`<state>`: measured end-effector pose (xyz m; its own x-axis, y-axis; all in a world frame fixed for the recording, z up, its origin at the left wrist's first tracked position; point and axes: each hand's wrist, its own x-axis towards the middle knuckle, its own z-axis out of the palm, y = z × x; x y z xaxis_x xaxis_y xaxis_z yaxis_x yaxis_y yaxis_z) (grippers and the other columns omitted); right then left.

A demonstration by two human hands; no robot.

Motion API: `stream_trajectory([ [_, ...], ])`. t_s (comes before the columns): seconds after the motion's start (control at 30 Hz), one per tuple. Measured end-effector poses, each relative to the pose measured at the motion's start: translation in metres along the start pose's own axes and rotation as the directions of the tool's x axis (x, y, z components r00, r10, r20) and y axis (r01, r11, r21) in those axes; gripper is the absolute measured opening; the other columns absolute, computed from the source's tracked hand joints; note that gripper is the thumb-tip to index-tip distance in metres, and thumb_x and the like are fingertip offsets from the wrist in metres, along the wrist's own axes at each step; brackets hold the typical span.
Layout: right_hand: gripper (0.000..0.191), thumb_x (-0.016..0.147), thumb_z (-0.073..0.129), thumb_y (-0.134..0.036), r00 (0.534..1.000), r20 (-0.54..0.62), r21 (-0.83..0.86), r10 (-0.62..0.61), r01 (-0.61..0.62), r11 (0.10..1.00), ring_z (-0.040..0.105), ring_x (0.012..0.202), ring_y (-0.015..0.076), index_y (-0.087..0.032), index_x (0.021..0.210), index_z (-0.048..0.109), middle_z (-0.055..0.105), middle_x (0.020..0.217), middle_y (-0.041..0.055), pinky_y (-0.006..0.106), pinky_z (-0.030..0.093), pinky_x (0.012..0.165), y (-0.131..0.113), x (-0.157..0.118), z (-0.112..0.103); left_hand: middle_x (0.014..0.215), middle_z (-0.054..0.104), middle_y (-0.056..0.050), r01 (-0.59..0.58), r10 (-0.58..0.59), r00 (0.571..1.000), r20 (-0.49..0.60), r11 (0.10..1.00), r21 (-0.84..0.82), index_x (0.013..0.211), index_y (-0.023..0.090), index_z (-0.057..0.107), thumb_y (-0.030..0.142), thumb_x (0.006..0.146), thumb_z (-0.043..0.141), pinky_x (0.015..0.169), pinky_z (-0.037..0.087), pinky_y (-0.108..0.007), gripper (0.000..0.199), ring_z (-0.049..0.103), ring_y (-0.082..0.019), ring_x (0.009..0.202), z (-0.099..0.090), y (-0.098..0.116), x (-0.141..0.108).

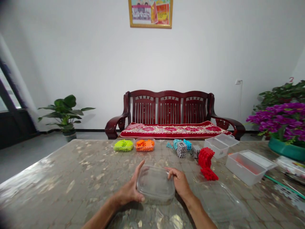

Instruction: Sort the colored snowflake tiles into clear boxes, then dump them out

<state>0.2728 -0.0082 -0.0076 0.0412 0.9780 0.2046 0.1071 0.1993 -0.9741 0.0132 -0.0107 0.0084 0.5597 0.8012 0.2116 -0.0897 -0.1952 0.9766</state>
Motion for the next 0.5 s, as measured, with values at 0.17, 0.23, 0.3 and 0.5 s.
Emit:
stream_trajectory([
  [0.17,0.025,0.063,0.07,-0.044,0.997,-0.019,0.033,0.076,-0.075,0.997,0.068,0.104,0.0346,-0.02,0.07,0.072,0.075,0.112,0.014,0.047,0.051,0.091,-0.001,0.005,-0.003,0.14,0.05,-0.017,-0.055,0.067,0.984,-0.164,0.995,0.079,0.155,0.022,0.014,0.05,0.056,0.088,0.11,0.039,-0.045,0.127,0.051,-0.032,0.127,0.009,-0.006,0.008],
  [0.23,0.027,0.063,0.068,-0.043,0.993,-0.044,0.048,0.111,-0.109,0.993,0.067,0.107,0.0341,-0.02,0.075,0.074,0.074,0.116,0.0129,0.047,0.052,0.092,-0.001,0.004,-0.005,0.137,0.052,-0.016,-0.057,0.086,0.972,-0.217,0.989,0.136,0.153,0.021,0.019,0.035,0.058,0.085,0.108,0.041,-0.044,0.117,0.054,-0.031,0.124,0.012,-0.009,0.013],
  [0.3,0.028,0.067,0.062,-0.042,0.991,-0.121,-0.004,0.063,-0.064,0.998,0.065,0.111,0.033,-0.02,0.079,0.074,0.073,0.116,0.0119,0.049,0.049,0.098,-0.003,-0.002,-0.007,0.138,0.052,-0.015,-0.072,0.155,0.941,-0.301,0.96,0.27,0.151,0.02,0.023,0.022,0.058,0.08,0.106,0.043,-0.044,0.109,0.054,-0.031,0.124,0.012,-0.01,0.016],
  [0.5,0.045,0.082,0.062,-0.035,0.945,0.033,-0.414,-0.327,0.31,0.856,0.054,0.127,0.0281,-0.026,0.126,0.064,0.063,0.134,0.0083,0.049,0.039,0.112,-0.028,-0.037,0.018,0.139,0.051,-0.014,-0.015,0.587,0.757,-0.287,0.455,0.89,0.148,0.024,0.034,0.01,0.064,0.074,0.108,0.038,-0.054,0.094,0.047,-0.035,0.126,0.024,-0.009,0.006],
])
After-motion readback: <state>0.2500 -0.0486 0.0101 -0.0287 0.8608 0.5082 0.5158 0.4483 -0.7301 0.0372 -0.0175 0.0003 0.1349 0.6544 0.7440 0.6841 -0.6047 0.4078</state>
